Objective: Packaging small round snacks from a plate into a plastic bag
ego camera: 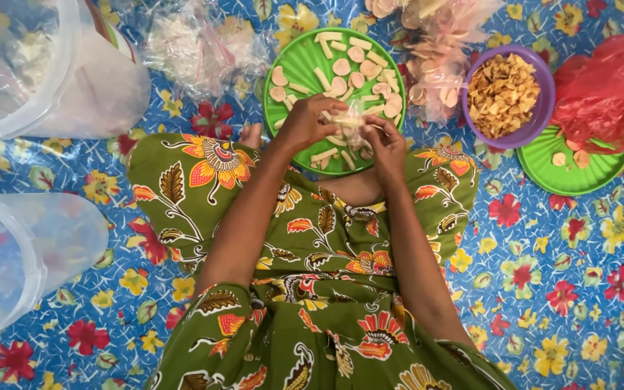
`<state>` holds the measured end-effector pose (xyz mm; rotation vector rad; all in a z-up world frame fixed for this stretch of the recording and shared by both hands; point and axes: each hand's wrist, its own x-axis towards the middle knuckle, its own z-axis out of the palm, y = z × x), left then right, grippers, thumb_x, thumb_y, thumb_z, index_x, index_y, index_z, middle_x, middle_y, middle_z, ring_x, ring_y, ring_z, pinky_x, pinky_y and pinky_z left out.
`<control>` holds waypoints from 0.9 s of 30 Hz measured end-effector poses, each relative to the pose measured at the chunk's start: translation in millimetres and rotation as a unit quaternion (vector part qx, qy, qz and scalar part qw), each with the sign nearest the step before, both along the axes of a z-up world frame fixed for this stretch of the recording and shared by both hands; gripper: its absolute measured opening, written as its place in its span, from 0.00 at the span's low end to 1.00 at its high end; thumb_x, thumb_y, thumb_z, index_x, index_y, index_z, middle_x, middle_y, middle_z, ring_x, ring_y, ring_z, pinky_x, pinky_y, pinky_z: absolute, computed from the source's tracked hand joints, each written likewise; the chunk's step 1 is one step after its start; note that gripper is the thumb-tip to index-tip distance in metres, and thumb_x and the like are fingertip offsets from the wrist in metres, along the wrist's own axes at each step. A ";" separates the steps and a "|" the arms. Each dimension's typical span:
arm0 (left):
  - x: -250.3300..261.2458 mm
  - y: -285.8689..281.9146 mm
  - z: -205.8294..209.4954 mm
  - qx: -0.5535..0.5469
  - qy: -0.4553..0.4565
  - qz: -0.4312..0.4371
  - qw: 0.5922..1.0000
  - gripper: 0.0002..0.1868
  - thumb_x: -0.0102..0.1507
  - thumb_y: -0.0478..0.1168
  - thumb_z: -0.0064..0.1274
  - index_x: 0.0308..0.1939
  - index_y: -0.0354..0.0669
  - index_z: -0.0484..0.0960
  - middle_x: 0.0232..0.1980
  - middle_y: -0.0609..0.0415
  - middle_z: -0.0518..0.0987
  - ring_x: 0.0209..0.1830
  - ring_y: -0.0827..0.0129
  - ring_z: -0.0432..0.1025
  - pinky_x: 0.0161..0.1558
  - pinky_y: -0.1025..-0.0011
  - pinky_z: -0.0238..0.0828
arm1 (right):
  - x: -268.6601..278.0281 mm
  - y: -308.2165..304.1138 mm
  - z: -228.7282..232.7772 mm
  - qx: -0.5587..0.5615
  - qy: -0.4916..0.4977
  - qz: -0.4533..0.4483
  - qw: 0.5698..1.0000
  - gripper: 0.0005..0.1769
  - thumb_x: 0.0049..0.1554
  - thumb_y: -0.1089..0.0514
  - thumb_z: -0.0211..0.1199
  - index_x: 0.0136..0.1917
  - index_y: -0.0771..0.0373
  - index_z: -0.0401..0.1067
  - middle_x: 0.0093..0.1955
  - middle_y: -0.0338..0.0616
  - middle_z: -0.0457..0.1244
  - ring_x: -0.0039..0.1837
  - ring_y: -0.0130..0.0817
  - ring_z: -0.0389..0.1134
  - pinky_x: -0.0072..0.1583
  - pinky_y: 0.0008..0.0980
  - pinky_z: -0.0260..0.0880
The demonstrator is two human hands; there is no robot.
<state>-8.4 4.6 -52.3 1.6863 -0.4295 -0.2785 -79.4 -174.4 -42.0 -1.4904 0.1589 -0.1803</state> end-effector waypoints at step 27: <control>27.5 37.7 67.7 -0.021 -0.034 0.333 0.942 0.09 0.54 0.32 0.56 0.37 0.46 0.80 0.40 0.56 0.79 0.36 0.72 0.75 0.35 0.78 0.78 | 62.1 39.8 19.9 -0.263 -0.020 0.150 0.953 0.05 0.57 0.56 0.54 0.45 0.56 0.68 0.47 0.40 0.63 0.48 0.32 0.64 0.45 0.30 0.66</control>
